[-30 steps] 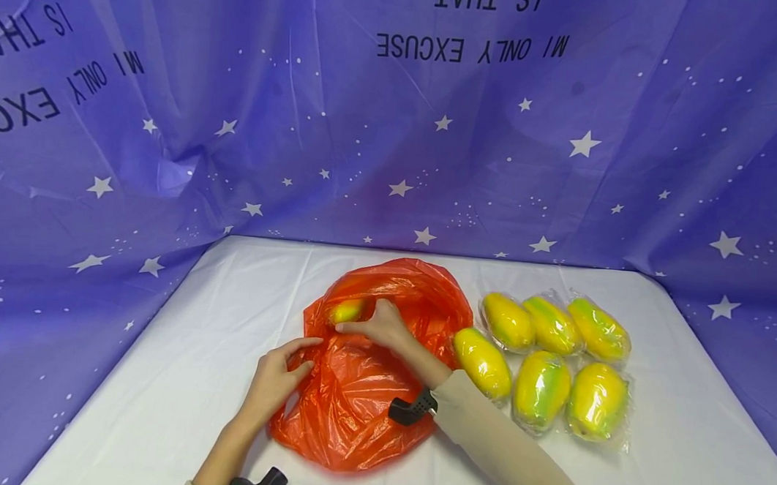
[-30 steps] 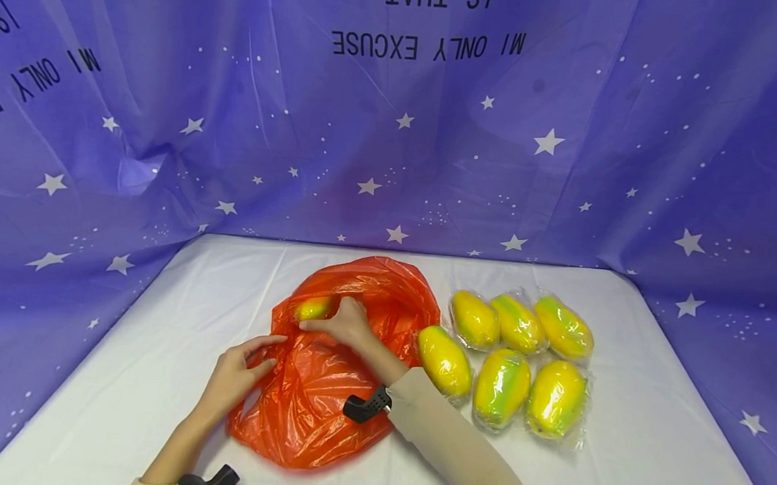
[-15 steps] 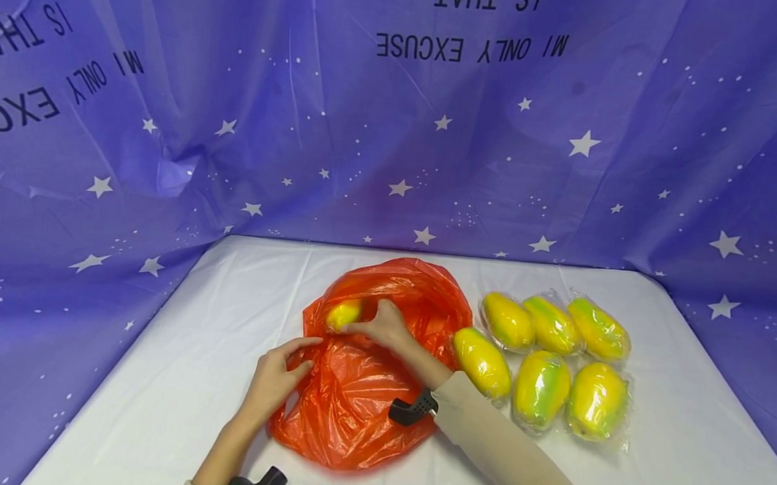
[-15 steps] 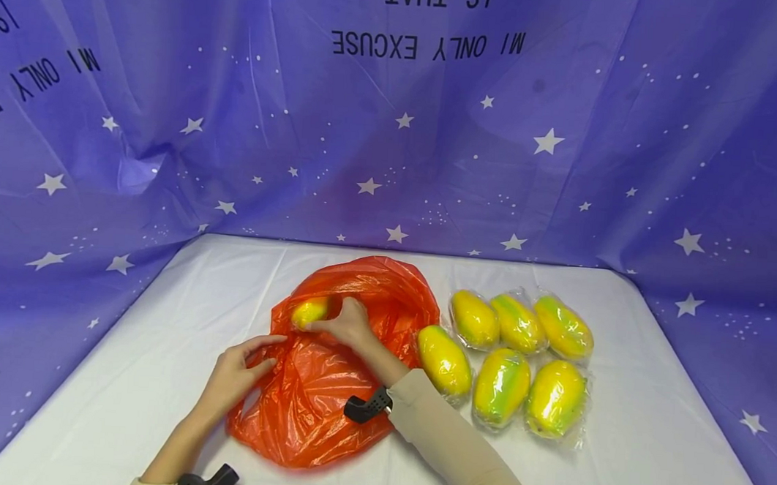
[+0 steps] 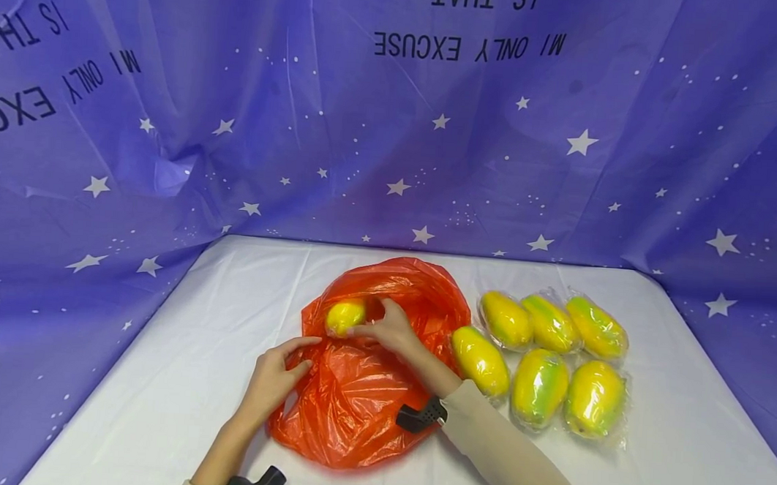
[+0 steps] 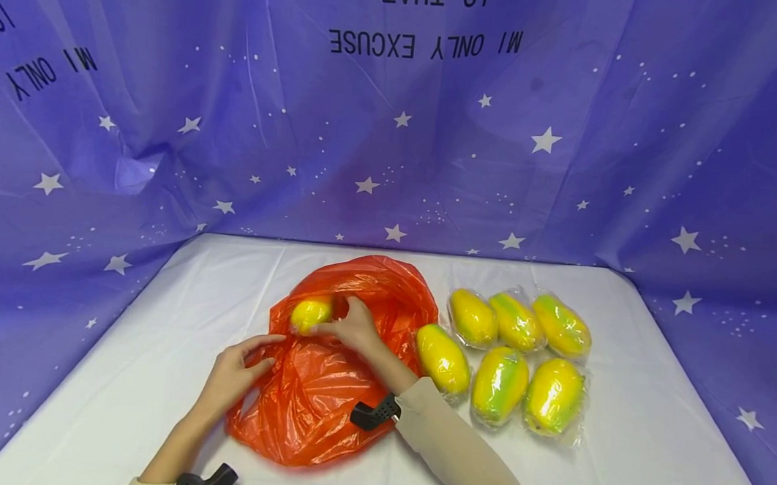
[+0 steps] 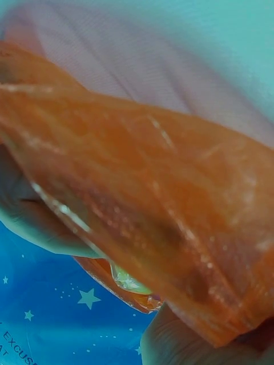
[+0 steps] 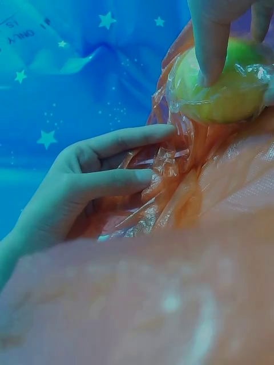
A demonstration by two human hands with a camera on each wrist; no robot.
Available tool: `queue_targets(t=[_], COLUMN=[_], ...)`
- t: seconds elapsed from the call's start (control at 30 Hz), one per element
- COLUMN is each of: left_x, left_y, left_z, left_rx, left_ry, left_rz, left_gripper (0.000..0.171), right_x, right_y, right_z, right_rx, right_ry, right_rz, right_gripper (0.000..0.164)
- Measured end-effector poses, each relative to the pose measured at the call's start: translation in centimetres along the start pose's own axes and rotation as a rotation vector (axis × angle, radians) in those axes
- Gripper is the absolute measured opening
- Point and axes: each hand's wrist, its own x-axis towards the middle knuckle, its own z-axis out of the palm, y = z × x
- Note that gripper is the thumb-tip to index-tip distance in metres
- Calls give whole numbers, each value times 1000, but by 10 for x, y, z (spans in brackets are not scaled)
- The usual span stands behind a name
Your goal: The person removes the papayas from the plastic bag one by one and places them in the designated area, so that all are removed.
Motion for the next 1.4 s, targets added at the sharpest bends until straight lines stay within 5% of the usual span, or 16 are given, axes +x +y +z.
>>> queue_targets(t=[0.23, 0.67, 0.9, 1.2, 1.4], left_x=[0, 0, -1, -1, -1], left_y=[0, -1, 0, 0, -1], left_z=[0, 0, 0, 0, 0], left_rx=[6, 11, 9, 5, 14], left_ry=[4, 3, 3, -1, 6], left_rz=[-9, -5, -12, -7, 4], left_gripper=[38, 37, 37, 37, 37], right_x=[-7, -22, -30, -46, -56], right_y=[0, 1, 1, -4, -6], right_z=[-5, -20, -26, -37, -47], right_rx=[-70, 64, 45, 201, 156], right_ry=[-14, -120, -135, -194, -173], right_rz=[14, -13, -22, 21, -9], right_gripper=[92, 69, 66, 66, 68])
